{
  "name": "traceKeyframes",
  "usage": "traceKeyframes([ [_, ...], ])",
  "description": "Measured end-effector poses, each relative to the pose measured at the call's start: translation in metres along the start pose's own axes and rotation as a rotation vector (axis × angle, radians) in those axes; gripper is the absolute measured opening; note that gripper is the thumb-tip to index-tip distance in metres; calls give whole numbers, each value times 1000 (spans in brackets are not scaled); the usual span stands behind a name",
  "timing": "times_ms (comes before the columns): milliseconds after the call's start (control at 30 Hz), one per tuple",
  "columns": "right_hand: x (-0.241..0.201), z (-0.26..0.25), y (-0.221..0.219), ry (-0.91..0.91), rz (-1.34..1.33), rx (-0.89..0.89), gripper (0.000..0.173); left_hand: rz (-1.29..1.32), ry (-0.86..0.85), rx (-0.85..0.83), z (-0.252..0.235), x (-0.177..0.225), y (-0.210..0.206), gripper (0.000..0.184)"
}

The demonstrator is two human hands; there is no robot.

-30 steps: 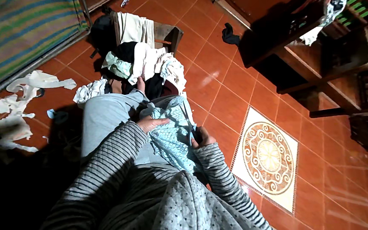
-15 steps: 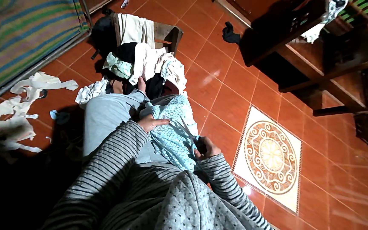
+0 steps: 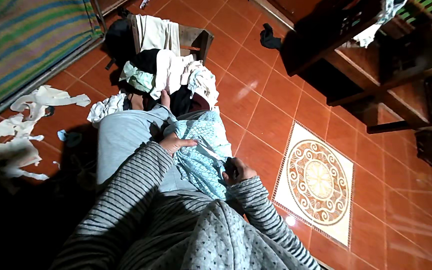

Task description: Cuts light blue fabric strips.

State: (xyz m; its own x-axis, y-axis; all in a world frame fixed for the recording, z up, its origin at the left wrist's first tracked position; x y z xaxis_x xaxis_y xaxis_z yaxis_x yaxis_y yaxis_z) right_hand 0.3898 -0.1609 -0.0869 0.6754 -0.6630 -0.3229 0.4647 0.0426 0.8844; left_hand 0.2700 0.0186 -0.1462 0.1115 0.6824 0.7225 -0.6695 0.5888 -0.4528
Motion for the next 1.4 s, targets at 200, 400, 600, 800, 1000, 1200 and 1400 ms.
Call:
traceKeyframes([
  [200,-8,-5,1,-10,22,-30,47,-8,1,-14,-2,-3,1,37],
  [400,-12,-10,-1,14,13,-36,48,-35,-6,-17,0,0,-2,38],
  [600,-12,-14,-6,5,30,-76,49,-33,4,-18,-1,-2,-2,38],
  [800,-16,-14,-6,-12,55,-162,47,-37,-7,-25,-1,-1,-4,40],
  [1000,-18,-15,-7,-25,79,-222,49,-52,3,-29,-1,-2,-5,38],
  [1200,-19,-17,-8,16,67,-189,50,-64,-27,-39,-1,-1,-6,40],
  [1400,-19,-18,-9,16,60,-208,48,-51,-22,-42,-4,-4,-4,38],
])
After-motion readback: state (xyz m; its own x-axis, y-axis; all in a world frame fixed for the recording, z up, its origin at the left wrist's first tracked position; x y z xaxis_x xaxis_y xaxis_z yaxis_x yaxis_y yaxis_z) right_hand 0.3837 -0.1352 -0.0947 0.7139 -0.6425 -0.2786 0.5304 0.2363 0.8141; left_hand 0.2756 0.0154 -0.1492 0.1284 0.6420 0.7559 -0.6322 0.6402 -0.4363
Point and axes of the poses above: each hand's wrist, its own z-axis away from the middle knuckle, its own y-axis out of the back of the hand, x = y × z, the point moved 10 cm from there along -z, towards the middle knuckle, and after that the axes turned 7 degrees about z, right-handed, at the moved point
